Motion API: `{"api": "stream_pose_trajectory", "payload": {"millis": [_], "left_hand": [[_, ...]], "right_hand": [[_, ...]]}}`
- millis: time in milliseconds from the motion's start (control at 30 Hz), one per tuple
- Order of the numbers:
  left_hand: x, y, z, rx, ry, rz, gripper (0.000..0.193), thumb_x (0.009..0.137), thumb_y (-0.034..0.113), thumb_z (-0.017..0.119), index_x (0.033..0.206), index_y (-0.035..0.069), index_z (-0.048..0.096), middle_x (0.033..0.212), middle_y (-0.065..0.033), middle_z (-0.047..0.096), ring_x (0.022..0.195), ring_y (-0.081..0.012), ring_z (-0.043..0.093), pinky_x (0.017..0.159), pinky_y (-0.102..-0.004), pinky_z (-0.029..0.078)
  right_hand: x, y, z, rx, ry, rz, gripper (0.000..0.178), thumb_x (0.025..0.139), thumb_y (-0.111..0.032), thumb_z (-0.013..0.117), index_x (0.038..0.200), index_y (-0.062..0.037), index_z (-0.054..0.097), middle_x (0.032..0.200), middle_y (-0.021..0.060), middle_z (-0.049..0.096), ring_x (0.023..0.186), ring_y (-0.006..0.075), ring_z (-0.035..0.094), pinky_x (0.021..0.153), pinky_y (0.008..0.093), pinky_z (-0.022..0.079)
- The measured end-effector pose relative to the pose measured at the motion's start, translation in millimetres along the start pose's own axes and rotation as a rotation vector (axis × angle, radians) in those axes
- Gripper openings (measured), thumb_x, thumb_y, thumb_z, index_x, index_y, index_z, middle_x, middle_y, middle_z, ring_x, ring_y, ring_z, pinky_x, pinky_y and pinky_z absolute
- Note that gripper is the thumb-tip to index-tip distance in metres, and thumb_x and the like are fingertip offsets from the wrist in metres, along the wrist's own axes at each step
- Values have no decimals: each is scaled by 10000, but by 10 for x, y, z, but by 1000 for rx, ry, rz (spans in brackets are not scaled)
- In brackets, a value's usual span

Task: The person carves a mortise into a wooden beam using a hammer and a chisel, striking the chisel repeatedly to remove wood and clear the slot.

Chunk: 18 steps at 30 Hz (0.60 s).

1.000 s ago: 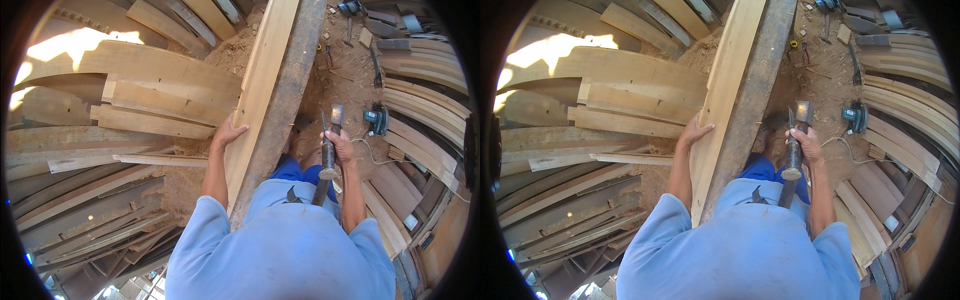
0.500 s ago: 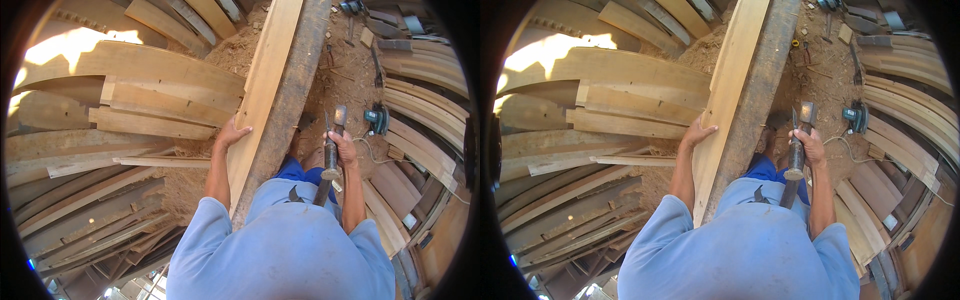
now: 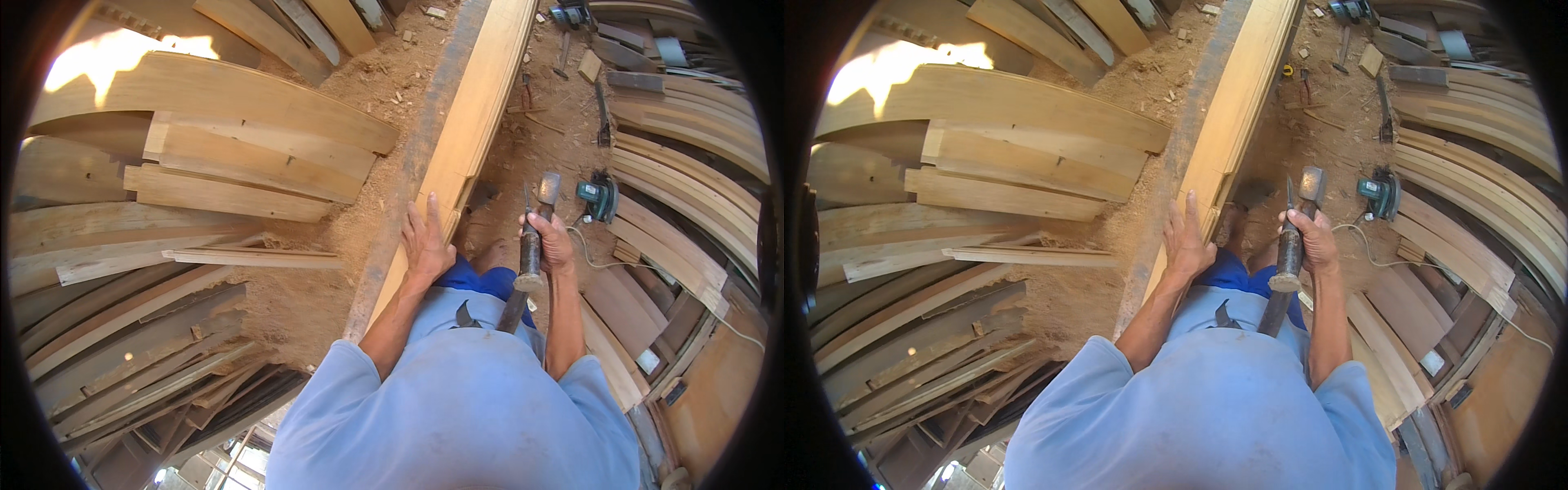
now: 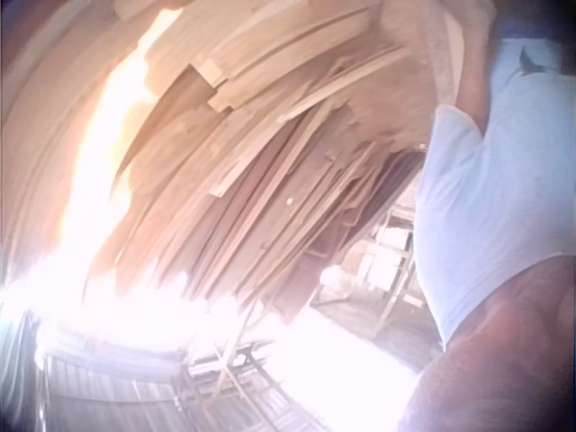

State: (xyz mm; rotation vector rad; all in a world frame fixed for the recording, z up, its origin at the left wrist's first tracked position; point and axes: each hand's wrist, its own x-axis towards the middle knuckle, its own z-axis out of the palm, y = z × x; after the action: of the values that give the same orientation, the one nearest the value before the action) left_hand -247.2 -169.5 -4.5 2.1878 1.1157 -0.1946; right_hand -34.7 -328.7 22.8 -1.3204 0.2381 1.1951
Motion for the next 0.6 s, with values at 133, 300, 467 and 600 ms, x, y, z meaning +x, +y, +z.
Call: {"api": "stream_pose_trajectory", "payload": {"millis": [133,300,467,600], "left_hand": [[-4,31,23,12,-9,3,1209,655,95,795,1638,132,93,1517,-409,193,1292,-607,325,1083,-676,283],[-2,33,73,31,-8,-15,1239,616,105,837,1636,131,136,1530,-397,185,1301,-578,318,1058,-687,280],[-7,49,55,24,-12,-2,1229,622,97,822,1636,120,128,1516,-412,187,1304,-583,309,1064,-685,266],[-5,27,58,7,-6,26,1215,632,93,802,1634,97,114,1501,-430,194,1299,-590,312,1072,-689,254]], "right_hand": [[-12,13,-106,-2,7,16,225,918,-213,739,1009,-18,675,785,66,695,638,139,662,593,269,548],[2,56,-153,-8,21,32,246,911,-233,750,1009,-22,671,787,63,693,641,140,664,592,269,549],[13,53,-148,-24,10,23,262,936,-257,733,1001,-19,645,779,59,676,624,140,664,572,260,556],[23,36,-87,-8,13,8,265,930,-251,742,1012,-20,641,792,58,681,629,140,665,575,259,557]]}}
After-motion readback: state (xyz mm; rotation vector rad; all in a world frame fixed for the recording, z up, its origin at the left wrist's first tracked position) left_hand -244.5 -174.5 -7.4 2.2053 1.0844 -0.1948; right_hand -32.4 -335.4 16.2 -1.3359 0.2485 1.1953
